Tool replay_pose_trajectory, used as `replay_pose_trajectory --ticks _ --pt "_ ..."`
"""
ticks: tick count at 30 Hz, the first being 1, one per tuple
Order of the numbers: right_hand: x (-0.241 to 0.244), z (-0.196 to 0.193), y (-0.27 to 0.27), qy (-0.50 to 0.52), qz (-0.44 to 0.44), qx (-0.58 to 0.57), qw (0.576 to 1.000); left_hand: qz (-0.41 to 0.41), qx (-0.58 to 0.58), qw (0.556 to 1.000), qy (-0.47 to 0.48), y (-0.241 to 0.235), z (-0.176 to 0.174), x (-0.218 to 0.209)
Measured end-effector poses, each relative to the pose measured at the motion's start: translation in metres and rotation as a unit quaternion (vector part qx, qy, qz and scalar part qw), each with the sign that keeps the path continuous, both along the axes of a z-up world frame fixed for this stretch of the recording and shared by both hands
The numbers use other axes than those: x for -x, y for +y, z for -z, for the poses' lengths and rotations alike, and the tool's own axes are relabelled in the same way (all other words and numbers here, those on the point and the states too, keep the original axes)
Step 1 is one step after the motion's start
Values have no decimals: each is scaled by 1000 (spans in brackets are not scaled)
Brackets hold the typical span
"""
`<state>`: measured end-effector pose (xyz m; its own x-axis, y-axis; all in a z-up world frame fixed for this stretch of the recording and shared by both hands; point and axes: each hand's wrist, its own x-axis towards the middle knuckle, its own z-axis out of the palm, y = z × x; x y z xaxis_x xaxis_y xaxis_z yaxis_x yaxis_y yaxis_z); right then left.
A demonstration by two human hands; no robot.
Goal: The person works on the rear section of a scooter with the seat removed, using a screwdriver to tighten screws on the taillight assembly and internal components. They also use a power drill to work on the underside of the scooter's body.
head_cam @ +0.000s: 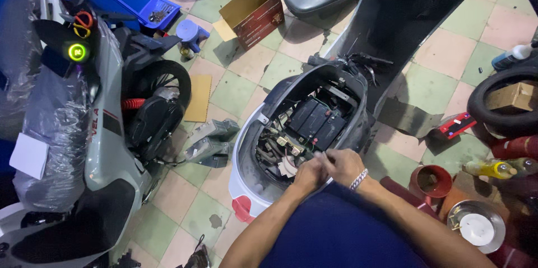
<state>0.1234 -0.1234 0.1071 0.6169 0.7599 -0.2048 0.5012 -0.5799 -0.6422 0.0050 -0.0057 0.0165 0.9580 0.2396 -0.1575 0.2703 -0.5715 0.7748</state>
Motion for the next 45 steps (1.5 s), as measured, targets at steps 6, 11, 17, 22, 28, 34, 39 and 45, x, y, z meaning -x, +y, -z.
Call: replay_pose_trajectory --ticks 6,11,17,22,28,34,39,45 --pt "-25 10 -9 590 131 -72 794 -37 44 998 20 1 -14 4" --pt "-34 -1 -16 689 94 -98 712 -25 50 998 9 0 -22 -1" --pt "-30 -28 -19 -129 -158 -145 968 -12 -17 995 -100 -1 -34 -3" --pt "-28 -37 -12 -191 -242 -44 950 -14 -42 996 -71 -1 -15 -1" --pt "1 -51 -16 -257 -169 -53 950 -6 -64 997 -33 -4 7 0" --pt "37 -31 -22 -304 -67 -106 945 -34 8 999 -12 -3 4 4" --pt "51 -30 -13 -260 -32 -129 957 25 49 990 -127 10 -12 15" --pt "28 -82 21 -203 -77 -152 964 -65 63 976 -197 24 -48 10"
